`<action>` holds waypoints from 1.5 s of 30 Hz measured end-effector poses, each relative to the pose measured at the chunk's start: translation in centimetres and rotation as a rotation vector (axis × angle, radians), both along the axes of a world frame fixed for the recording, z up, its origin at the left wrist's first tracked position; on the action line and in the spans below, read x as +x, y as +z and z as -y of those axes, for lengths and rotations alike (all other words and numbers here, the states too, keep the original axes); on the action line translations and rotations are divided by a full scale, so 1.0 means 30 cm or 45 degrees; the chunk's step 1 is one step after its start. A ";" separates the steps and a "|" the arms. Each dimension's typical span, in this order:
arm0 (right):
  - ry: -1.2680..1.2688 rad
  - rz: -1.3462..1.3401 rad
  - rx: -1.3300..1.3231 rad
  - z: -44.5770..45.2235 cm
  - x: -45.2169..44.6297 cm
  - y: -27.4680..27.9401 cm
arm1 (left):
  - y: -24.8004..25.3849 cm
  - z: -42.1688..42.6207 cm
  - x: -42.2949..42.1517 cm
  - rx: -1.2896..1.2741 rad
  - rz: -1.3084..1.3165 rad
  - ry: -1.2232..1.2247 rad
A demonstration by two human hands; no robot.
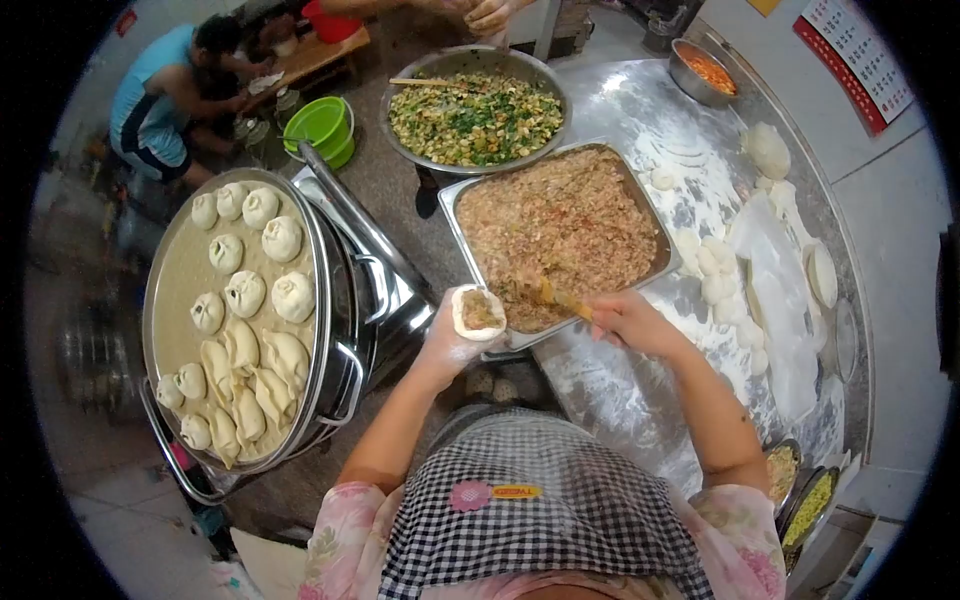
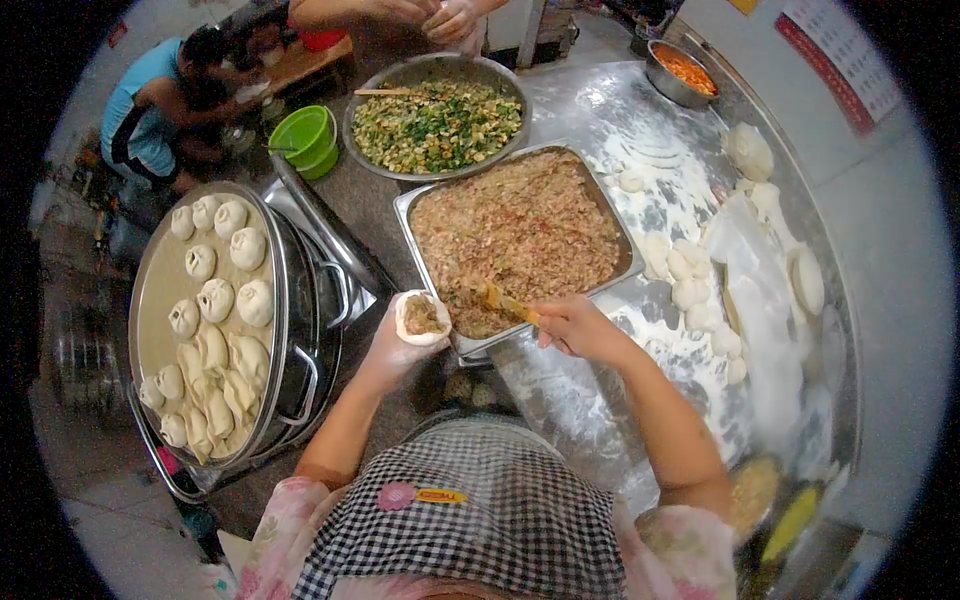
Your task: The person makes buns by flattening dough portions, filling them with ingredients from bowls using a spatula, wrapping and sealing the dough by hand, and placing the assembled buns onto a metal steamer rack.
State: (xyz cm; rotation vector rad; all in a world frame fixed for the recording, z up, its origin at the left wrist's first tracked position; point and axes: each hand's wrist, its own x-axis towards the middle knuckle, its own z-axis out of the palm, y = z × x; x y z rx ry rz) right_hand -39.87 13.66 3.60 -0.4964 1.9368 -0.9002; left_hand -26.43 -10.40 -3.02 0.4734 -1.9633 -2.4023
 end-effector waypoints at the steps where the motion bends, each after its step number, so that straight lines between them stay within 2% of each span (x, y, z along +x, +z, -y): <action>1: -0.067 -0.002 -0.075 -0.005 0.016 0.011 | 0.007 -0.006 -0.011 0.010 0.013 -0.017; 3: -0.195 -0.006 -0.227 -0.007 0.048 0.028 | 0.039 -0.020 -0.034 0.086 0.034 -0.058; 6: 0.000 -0.910 -0.511 -0.014 0.102 0.026 | 0.112 -0.038 -0.065 0.059 -0.018 -0.140; 9: 0.105 -1.244 -0.371 -0.013 0.145 0.087 | 0.194 -0.061 -0.081 0.166 -0.109 -0.216; 12: 0.210 -1.451 -0.316 -0.023 0.160 0.094 | 0.259 -0.065 -0.084 0.072 -0.216 -0.294; 18: 0.402 -1.472 -0.194 -0.027 0.154 0.166 | 0.276 -0.063 -0.076 -0.016 -0.348 -0.364; 22: 0.501 -1.317 -0.107 -0.040 0.120 0.286 | 0.264 -0.061 -0.070 -0.038 -0.370 -0.393; 24: 0.512 -1.183 -0.125 -0.075 0.083 0.340 | 0.257 -0.055 -0.066 0.110 -0.316 -0.289; 27: 0.195 -0.822 -0.441 -0.099 0.076 0.312 | 0.290 -0.061 -0.055 0.440 -0.307 -0.152; 28: 0.066 -0.707 -0.446 -0.077 0.099 0.301 | 0.302 -0.069 -0.051 0.567 -0.312 -0.116; 30: -0.191 -0.479 -0.450 0.013 0.174 0.275 | 0.293 -0.097 -0.049 0.606 -0.318 -0.166; 32: -0.331 -0.262 -0.678 0.067 0.217 0.182 | 0.301 -0.113 -0.042 0.673 -0.223 -0.197; 33: -0.401 -0.150 -0.791 0.088 0.230 0.155 | 0.305 -0.119 -0.040 0.487 -0.304 -0.211; 35: -0.464 -0.245 -0.782 0.119 0.248 0.174 | 0.317 -0.132 -0.035 0.111 -0.459 -0.232; 36: -0.496 -0.291 -0.778 0.126 0.255 0.189 | 0.339 -0.125 -0.025 0.177 -0.304 -0.325; 39: -0.127 -0.720 -0.653 0.117 0.223 0.246 | 0.347 -0.108 -0.027 -0.029 -0.261 -0.419; 40: -0.124 -0.772 -0.674 0.112 0.221 0.264 | 0.337 -0.096 -0.032 -0.170 -0.342 -0.414; 42: -0.118 -0.874 -0.721 0.104 0.216 0.288 | 0.352 -0.080 -0.024 -0.013 -0.278 -0.368; 45: 0.219 -1.391 -0.622 0.015 0.174 0.256 | 0.346 -0.055 -0.014 0.064 -0.262 -0.311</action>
